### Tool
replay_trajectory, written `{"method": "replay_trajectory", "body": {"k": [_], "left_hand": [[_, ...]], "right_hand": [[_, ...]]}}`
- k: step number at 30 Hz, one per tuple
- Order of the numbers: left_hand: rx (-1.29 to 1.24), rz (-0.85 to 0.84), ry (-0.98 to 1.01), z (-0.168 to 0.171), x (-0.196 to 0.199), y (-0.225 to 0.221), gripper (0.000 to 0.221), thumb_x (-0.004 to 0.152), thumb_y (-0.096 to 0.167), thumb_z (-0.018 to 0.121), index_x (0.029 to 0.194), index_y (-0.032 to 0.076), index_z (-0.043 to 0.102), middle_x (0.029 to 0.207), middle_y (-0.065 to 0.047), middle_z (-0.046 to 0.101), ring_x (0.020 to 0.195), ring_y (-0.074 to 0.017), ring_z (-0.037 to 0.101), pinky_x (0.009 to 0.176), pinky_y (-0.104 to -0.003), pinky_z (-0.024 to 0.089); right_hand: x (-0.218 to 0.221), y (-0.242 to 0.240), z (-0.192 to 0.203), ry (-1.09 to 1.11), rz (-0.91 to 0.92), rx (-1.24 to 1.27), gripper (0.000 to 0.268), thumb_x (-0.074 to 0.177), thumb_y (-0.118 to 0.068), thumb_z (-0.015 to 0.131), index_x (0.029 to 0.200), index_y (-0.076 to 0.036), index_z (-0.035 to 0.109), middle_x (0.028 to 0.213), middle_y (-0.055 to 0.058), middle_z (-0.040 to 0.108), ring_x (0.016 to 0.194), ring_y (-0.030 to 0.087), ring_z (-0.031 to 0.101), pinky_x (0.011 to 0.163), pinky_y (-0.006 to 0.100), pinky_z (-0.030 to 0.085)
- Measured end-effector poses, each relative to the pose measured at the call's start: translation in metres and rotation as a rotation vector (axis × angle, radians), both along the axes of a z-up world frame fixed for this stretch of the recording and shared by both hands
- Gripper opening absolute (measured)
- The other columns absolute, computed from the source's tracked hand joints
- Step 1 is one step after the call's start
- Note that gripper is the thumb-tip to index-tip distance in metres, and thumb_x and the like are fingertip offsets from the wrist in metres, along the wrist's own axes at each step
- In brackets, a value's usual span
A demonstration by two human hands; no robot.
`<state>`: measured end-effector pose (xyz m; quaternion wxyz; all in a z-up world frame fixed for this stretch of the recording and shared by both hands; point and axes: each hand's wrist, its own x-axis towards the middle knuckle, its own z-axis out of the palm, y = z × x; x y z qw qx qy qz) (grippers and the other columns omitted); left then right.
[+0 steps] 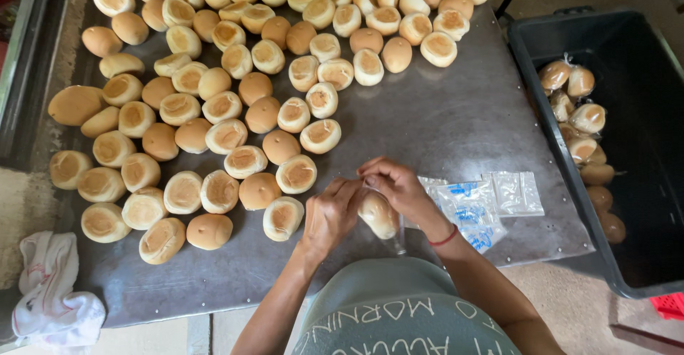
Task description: The person places individual bread rolls into small plastic bags and then transfers the bagged rolls into a large black container.
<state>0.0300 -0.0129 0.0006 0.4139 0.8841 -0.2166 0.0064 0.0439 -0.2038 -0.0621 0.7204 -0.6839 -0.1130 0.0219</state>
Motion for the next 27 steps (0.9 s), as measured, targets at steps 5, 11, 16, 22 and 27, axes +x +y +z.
{"method": "replay_trajectory", "body": {"k": [5,11,16,22,27], "left_hand": [[0.067,-0.088,-0.603,-0.004,0.008,0.004,0.022,0.088,0.011,0.074,0.109,0.005,0.076,0.102,-0.006,0.071,0.077,-0.0246,0.072,0.063,-0.039,0.056],[-0.475,-0.047,0.214,-0.026,0.020,-0.007,0.008,0.094,0.002,0.070,0.097,-0.002,0.077,0.118,-0.011,0.068,0.092,-0.0157,0.072,0.080,-0.030,0.059],[-0.501,0.040,0.250,-0.028,0.011,-0.014,0.007,0.091,0.003,0.077,0.096,-0.002,0.077,0.107,-0.010,0.070,0.082,-0.0138,0.070,0.070,-0.028,0.060],[-0.453,0.079,0.091,-0.034,0.030,-0.032,0.006,0.089,0.002,0.074,0.092,-0.003,0.075,0.104,-0.012,0.071,0.082,-0.0160,0.073,0.070,-0.027,0.063],[-0.426,0.082,0.135,-0.075,0.046,-0.070,0.016,0.093,0.014,0.079,0.099,0.000,0.077,0.101,-0.013,0.074,0.084,-0.0184,0.076,0.074,-0.031,0.063]], "right_hand": [[0.000,-0.009,-0.018,0.179,0.013,0.169,0.008,0.098,0.001,0.067,0.099,0.008,0.069,0.116,0.010,0.065,0.099,0.013,0.064,0.086,0.028,0.055],[-0.014,0.000,-0.001,-0.450,-0.033,-0.315,0.019,0.095,-0.002,0.069,0.113,0.004,0.068,0.129,0.014,0.062,0.113,0.027,0.065,0.093,0.032,0.054],[-0.029,-0.004,0.010,-0.609,-0.238,-0.599,0.020,0.095,0.002,0.065,0.115,0.003,0.065,0.126,0.015,0.064,0.102,0.030,0.070,0.087,0.036,0.058],[-0.056,-0.020,0.009,-0.682,-0.345,-0.649,0.011,0.088,0.001,0.064,0.098,-0.003,0.064,0.102,0.010,0.068,0.086,0.024,0.064,0.076,0.037,0.054],[-0.053,-0.070,-0.013,0.216,-0.419,0.266,0.009,0.097,-0.001,0.057,0.091,-0.002,0.064,0.084,0.010,0.072,0.070,0.017,0.067,0.068,0.032,0.055]]}}
